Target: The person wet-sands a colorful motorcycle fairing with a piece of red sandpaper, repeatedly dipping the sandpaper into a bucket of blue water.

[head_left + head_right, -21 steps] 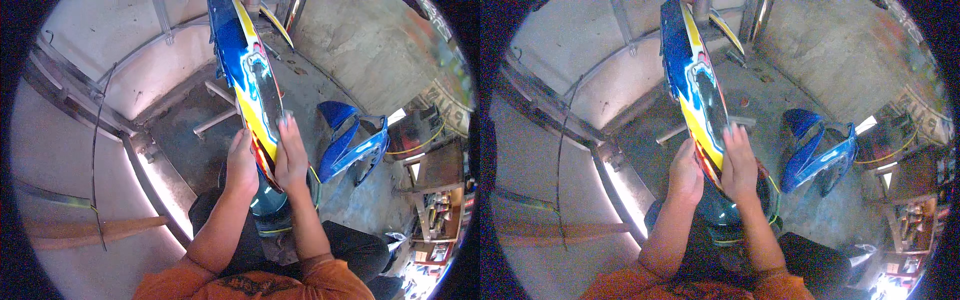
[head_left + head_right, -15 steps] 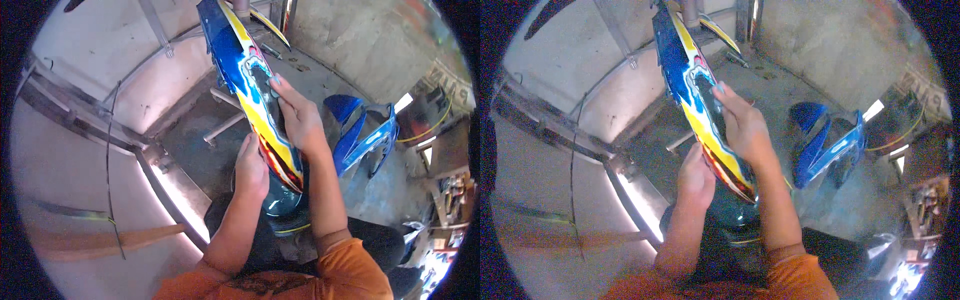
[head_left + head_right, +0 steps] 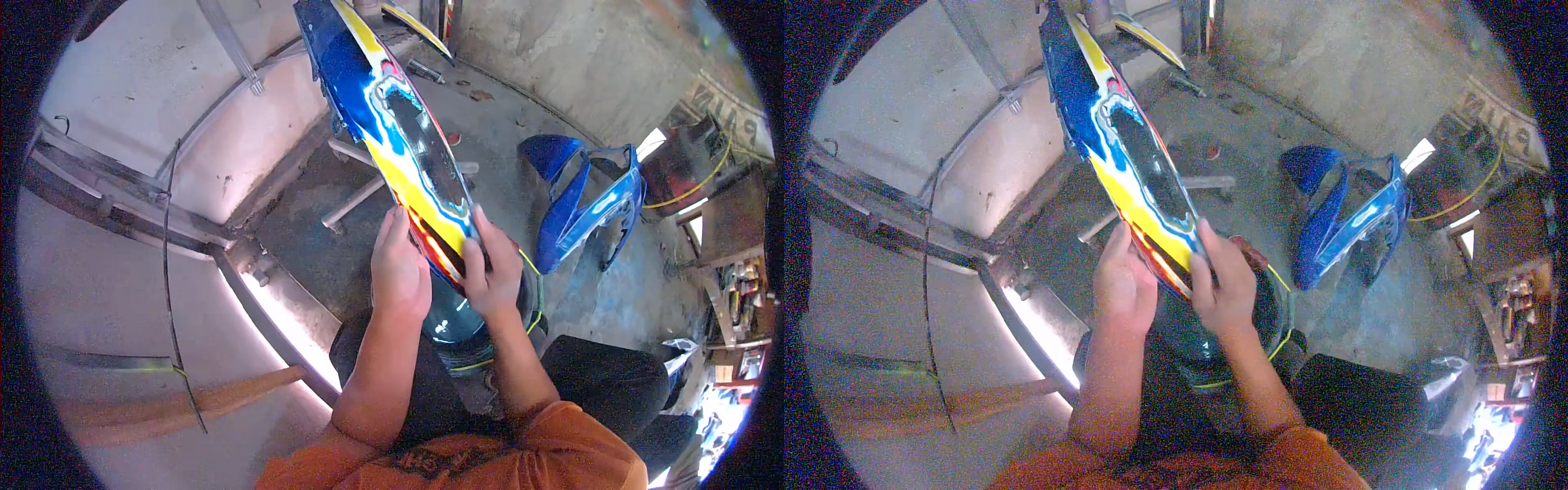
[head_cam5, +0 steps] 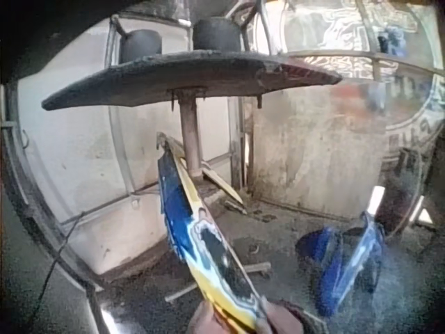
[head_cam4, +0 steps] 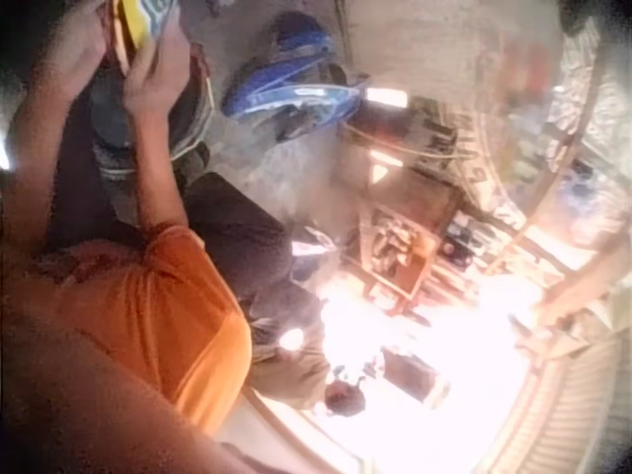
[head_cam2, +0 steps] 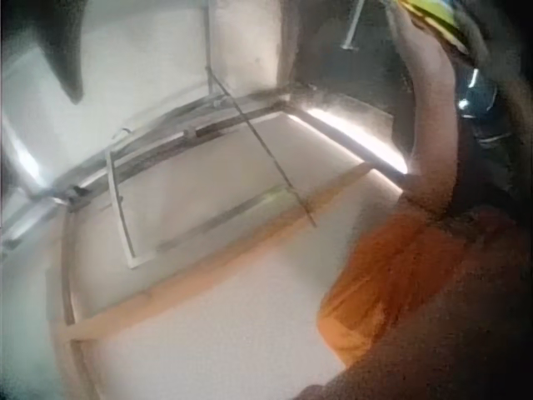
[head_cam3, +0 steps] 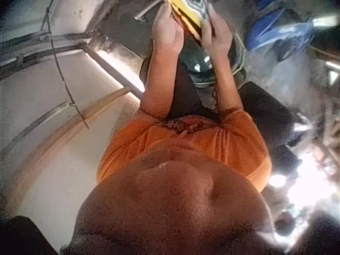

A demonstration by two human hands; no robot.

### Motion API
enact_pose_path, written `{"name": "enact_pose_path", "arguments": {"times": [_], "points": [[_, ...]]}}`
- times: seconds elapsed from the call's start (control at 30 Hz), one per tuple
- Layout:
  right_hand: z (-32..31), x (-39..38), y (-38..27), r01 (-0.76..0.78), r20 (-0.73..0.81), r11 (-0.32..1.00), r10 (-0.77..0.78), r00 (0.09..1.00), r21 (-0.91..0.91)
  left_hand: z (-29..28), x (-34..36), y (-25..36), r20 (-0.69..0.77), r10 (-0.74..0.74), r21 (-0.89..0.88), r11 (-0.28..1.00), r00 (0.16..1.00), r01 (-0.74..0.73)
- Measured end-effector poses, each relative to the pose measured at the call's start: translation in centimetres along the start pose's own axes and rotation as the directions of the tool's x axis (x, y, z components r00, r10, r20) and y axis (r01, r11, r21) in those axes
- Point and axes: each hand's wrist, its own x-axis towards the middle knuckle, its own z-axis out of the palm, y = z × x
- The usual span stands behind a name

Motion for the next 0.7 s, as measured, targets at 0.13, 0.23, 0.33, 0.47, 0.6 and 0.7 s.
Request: {"name": "enact_pose_path", "arguments": {"times": [0.13, 0.23, 0.33, 0.47, 0.6, 0.7], "points": [[1.3, 5.1, -0.7, 0.02, 0.053, 0.991, -0.027, 0.998, 0.132, -0.4, 0.2, 0.1, 0.052, -0.02, 0.024, 1.0, 0.998, 0.019], [1.0, 4.2, -0.3, -0.017, 0.063, 0.976, 0.003, 0.998, 0.218, -0.3, 0.2, 0.3, 0.067, -0.009, 0.012, 1.0, 0.998, 0.008], [0.2, 0.4, 1.0, -0.086, 0.069, 0.968, 0.072, 0.995, 0.234, -0.7, 0.1, 0.2, 0.009, -0.008, 0.017, 1.0, 1.0, 0.008], [-0.4, -3.2, 2.2, -0.393, 0.083, 0.803, 0.401, 0.912, 0.448, -0.1, -0.1, 0.3, -0.004, -0.011, 0.034, 0.999, 1.0, 0.011], [-0.3, -0.6, 2.6, -0.212, 0.02, 0.888, 0.224, 0.974, 0.409, -0.2, -0.2, 0.1, 0.035, 0.009, 0.04, 0.999, 0.999, -0.011], [-0.2, 1.3, 1.8, -0.211, 0.063, 0.878, 0.204, 0.977, 0.43, 0.0, -0.1, 0.3, 0.052, -0.029, 0.027, 0.999, 0.998, 0.027]]}}
